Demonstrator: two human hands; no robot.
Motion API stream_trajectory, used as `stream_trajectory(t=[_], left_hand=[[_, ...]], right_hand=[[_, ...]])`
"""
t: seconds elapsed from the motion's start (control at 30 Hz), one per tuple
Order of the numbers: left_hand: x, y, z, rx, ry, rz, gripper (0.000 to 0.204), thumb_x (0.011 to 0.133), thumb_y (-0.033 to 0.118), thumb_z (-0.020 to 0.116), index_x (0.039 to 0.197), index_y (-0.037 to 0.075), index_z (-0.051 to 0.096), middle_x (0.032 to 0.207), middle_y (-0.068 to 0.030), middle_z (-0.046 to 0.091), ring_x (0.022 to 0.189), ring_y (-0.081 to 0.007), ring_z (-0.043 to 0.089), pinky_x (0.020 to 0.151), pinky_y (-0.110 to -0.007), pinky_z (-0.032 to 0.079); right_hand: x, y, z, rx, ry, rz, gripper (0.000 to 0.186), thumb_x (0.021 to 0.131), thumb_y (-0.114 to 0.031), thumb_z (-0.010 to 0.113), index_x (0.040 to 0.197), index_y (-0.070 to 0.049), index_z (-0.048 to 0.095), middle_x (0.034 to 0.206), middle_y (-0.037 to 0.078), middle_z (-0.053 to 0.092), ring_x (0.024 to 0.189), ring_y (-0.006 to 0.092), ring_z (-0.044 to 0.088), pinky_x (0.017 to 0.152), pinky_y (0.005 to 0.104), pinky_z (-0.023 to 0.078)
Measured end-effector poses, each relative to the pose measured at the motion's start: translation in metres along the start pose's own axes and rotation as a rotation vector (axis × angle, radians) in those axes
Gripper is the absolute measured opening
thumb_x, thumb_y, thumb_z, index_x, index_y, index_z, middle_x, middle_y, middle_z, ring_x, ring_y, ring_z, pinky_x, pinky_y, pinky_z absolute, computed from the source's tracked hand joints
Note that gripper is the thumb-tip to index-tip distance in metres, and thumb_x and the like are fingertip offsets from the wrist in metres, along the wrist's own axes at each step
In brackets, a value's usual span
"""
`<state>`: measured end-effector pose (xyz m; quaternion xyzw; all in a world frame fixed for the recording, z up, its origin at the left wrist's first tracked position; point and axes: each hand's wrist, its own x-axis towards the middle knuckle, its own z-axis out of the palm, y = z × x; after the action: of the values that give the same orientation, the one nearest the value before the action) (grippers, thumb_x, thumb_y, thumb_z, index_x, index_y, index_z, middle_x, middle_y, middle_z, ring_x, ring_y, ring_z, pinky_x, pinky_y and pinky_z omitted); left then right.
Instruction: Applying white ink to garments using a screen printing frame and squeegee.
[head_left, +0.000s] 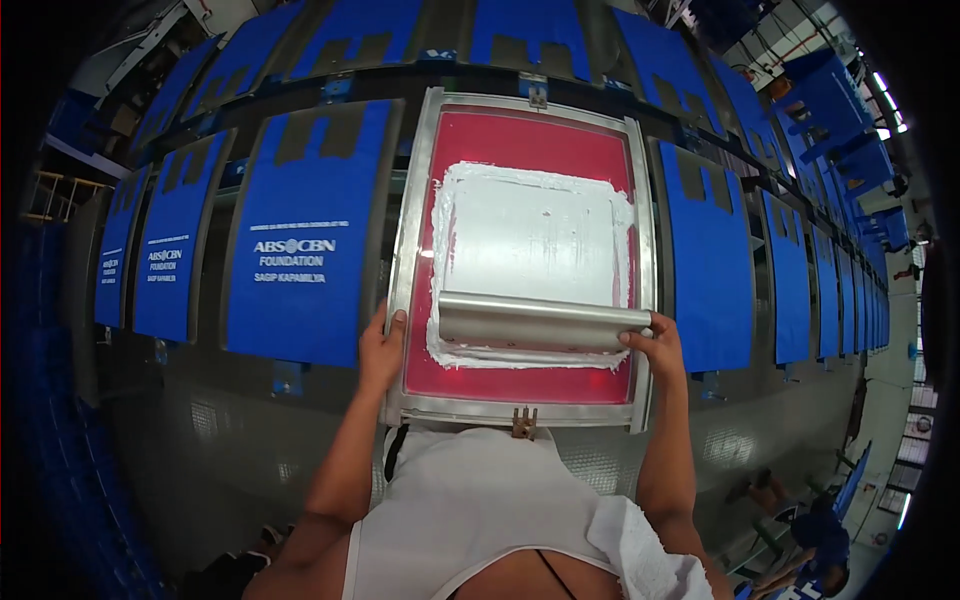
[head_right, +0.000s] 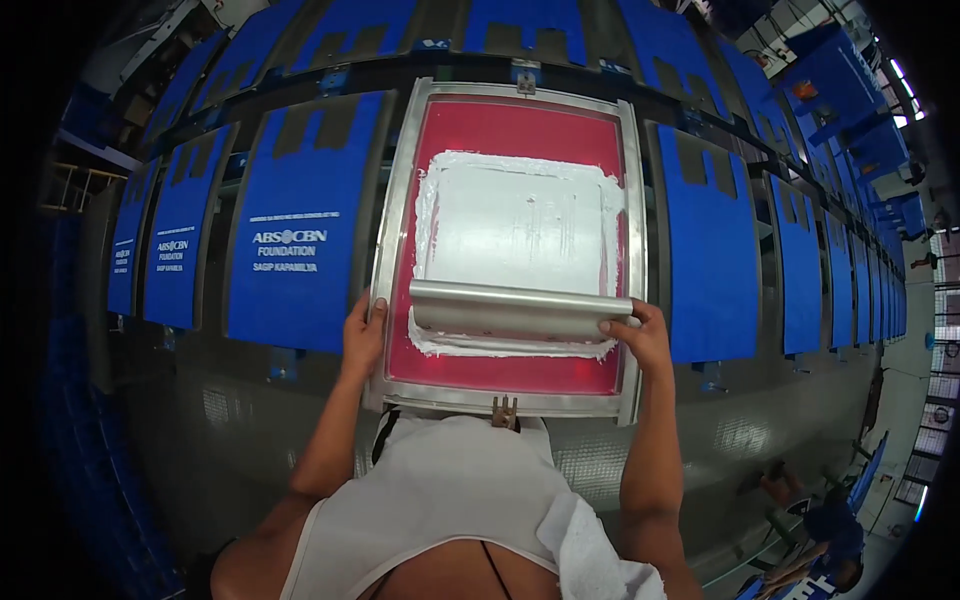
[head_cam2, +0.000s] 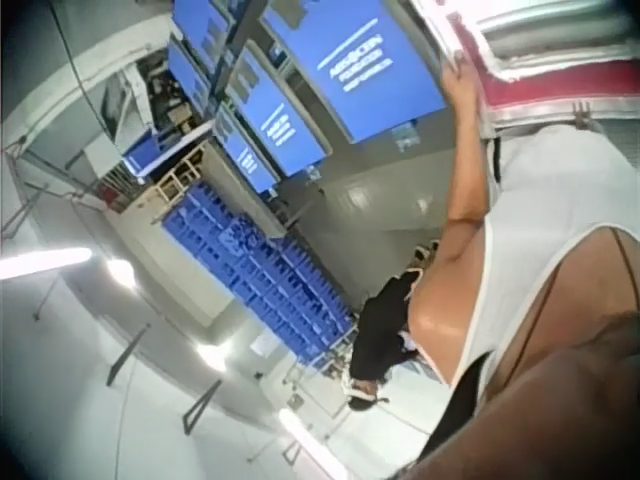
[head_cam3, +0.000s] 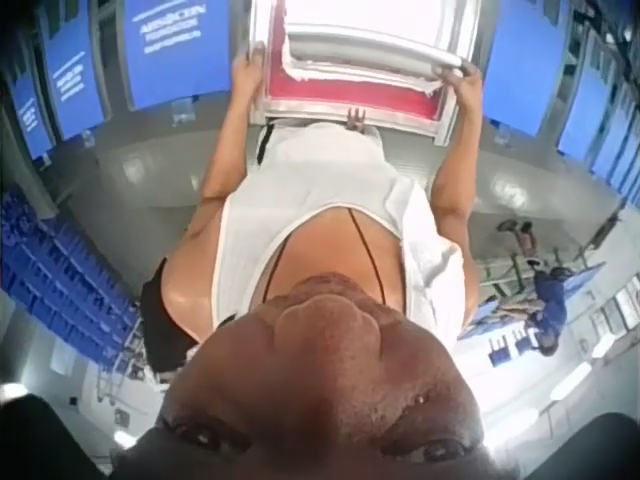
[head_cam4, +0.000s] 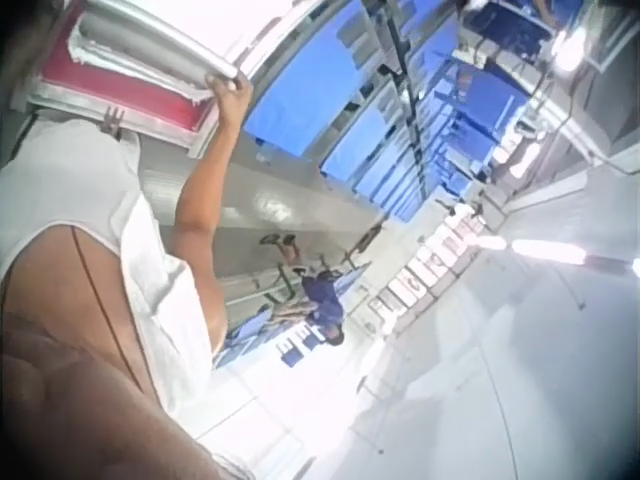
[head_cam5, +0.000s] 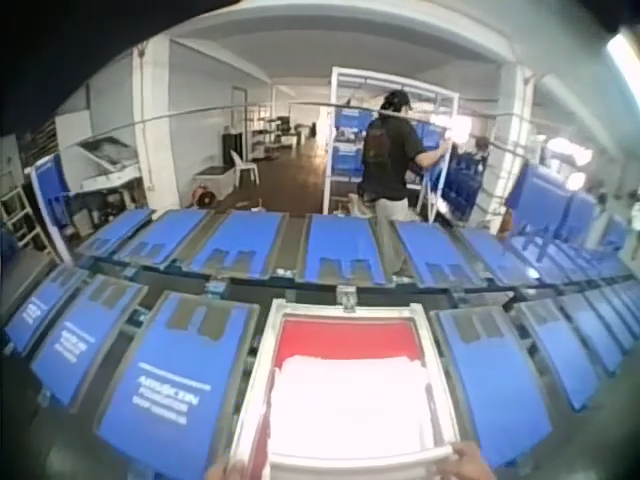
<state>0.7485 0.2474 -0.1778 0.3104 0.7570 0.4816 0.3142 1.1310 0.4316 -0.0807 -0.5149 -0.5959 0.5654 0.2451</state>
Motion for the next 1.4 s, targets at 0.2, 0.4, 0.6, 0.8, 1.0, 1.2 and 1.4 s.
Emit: stream_trajectory(t=[0.2, 0.4, 0.6, 0.8, 1.0, 1.2, 1.4], left_hand=[[-0.003, -0.012, 0.0, -0.058, 0.033, -0.029, 0.049, 0.093, 0.03, 0.054, 0.129, -0.002, 0.048, 0.12, -0.0191, 0.059, 0.111, -0.0223, 0.056, 0.094, -0.031, 0.041], [0.0, 0.007, 0.005, -0.058, 0.06, -0.111, 0.044, 0.094, 0.029, 0.054, 0.129, 0.002, 0.05, 0.118, -0.0141, 0.061, 0.106, -0.0179, 0.056, 0.092, -0.029, 0.042], [-0.003, 0.003, 0.011, -0.085, 0.07, -0.13, 0.049, 0.093, 0.034, 0.055, 0.13, 0.002, 0.049, 0.116, -0.0124, 0.061, 0.102, -0.0157, 0.057, 0.089, -0.027, 0.043], [-0.002, 0.01, 0.005, -0.132, 0.003, -0.146, 0.05, 0.093, 0.035, 0.056, 0.13, 0.002, 0.049, 0.114, -0.0126, 0.062, 0.099, -0.0157, 0.057, 0.088, -0.027, 0.043], [0.006, -0.012, 0.003, -0.071, 0.032, -0.06, 0.049, 0.093, 0.034, 0.056, 0.13, 0.002, 0.05, 0.115, -0.014, 0.062, 0.102, -0.0176, 0.057, 0.088, -0.028, 0.044], [0.004, -0.019, 0.01, 0.052, 0.066, -0.052, 0.05, 0.091, 0.035, 0.057, 0.128, 0.003, 0.05, 0.115, -0.0188, 0.062, 0.105, -0.0239, 0.06, 0.09, -0.033, 0.045], [0.002, -0.003, -0.001, 0.203, 0.069, 0.15, 0.056, 0.086, 0.041, 0.059, 0.129, 0.007, 0.05, 0.126, -0.0188, 0.051, 0.118, -0.0323, 0.048, 0.1, -0.038, 0.037]], right_hand=[[0.007, 0.021, -0.006, -0.019, 0.01, 0.016, 0.034, 0.062, -0.008, 0.079, 0.094, -0.001, 0.068, 0.089, 0.008, 0.067, 0.083, 0.0163, 0.062, 0.077, 0.031, 0.05], [0.015, 0.011, -0.001, -0.135, -0.006, -0.047, 0.036, 0.066, -0.016, 0.078, 0.097, 0.0, 0.068, 0.09, 0.009, 0.067, 0.084, 0.0173, 0.062, 0.079, 0.0314, 0.048], [0.015, 0.036, -0.002, 0.016, -0.023, -0.048, 0.03, 0.067, -0.007, 0.077, 0.095, -0.001, 0.069, 0.084, 0.006, 0.066, 0.079, 0.0136, 0.061, 0.075, 0.0275, 0.048], [0.007, 0.026, -0.005, 0.013, -0.046, -0.048, 0.031, 0.066, -0.008, 0.077, 0.095, -0.001, 0.069, 0.084, 0.005, 0.066, 0.079, 0.0138, 0.061, 0.075, 0.0277, 0.047], [0.002, 0.032, 0.005, 0.0, -0.026, -0.058, 0.03, 0.067, -0.008, 0.076, 0.095, -0.001, 0.068, 0.086, 0.006, 0.066, 0.08, 0.0139, 0.06, 0.075, 0.0285, 0.048], [0.009, 0.042, -0.003, -0.173, -0.051, -0.06, 0.025, 0.069, -0.008, 0.075, 0.09, 0.0, 0.066, 0.085, 0.004, 0.065, 0.081, 0.0134, 0.058, 0.073, 0.0297, 0.046], [-0.026, -0.013, 0.004, -0.915, -0.184, -0.165, 0.031, 0.063, -0.006, 0.07, 0.093, -0.002, 0.062, 0.088, 0.011, 0.064, 0.087, 0.0235, 0.061, 0.092, 0.0414, 0.04]])
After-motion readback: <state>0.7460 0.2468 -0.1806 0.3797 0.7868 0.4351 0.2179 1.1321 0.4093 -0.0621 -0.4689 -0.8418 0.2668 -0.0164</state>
